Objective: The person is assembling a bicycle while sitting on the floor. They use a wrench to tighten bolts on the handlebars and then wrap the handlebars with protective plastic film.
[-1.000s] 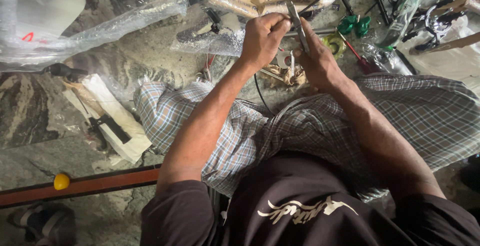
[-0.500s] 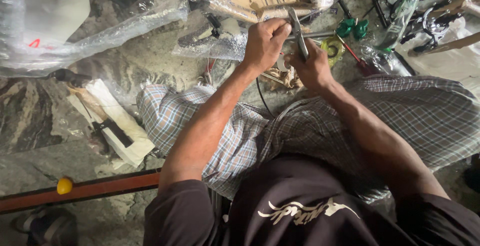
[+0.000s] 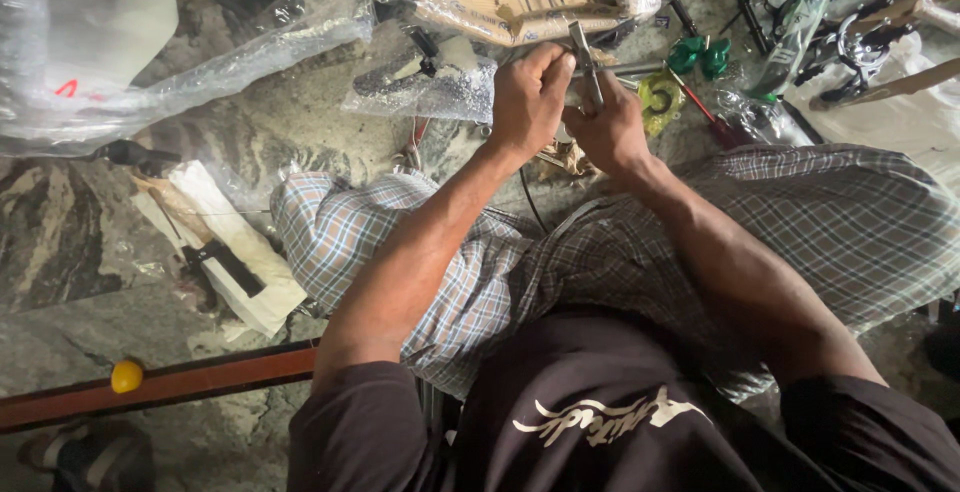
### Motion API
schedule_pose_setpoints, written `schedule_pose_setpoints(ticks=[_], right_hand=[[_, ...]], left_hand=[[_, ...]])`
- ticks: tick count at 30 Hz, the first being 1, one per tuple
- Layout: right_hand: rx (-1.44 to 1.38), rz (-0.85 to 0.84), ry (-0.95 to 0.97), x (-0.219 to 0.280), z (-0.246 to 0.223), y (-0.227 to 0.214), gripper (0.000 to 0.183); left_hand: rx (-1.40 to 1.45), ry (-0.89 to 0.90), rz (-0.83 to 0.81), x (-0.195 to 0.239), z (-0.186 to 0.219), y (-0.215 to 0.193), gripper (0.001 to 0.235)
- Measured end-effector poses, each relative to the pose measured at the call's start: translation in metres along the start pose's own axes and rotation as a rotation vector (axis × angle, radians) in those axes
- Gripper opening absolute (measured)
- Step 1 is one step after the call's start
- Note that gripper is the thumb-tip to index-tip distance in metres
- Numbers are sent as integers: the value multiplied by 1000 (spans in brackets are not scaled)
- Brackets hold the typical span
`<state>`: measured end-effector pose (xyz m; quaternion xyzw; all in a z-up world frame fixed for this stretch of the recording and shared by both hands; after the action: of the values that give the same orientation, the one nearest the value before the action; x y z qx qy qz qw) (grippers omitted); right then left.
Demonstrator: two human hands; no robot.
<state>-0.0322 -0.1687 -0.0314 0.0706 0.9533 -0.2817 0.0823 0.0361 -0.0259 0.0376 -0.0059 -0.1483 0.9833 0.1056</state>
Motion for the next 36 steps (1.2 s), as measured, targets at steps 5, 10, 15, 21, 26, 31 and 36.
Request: schedule_pose_setpoints(ticks=[5,10,15,21,26,31,36], right_hand=[[-91,-6,-28,-4,16,14,22],[-135,-30,103,-14,10,18,20],[-30,-228,-13,-37,-20,-3,25],[-169,-195,58,0,26,17,42],[79,-401,92,35,91,64,30],[131,-52,-193,3,38,15,8],[277,293,-724,-24,-106,-66,17]], left_hand=[[-31,-7,1,-1,-10,1,18],[-56,-58,35,-6,-24,2,19],[50,-73,67,-15,-28,-12,20],[162,-98,47,-19,-32,-15,20],[446,-313,-83,-24,-38,-12,18],[99,89,-17,-15,2,-18,15],[-201,372,74,1,31,-25,11]])
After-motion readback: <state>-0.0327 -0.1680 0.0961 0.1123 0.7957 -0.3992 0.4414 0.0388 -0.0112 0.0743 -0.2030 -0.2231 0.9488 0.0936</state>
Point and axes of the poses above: each hand's wrist, its own x-axis away from the middle knuckle, its own y-axis out of the palm, z = x × y, the point moved 7 cm from there along -x, towards the middle knuckle, and after that the axes turned 11 degrees about -y, right-handed, at the moved point
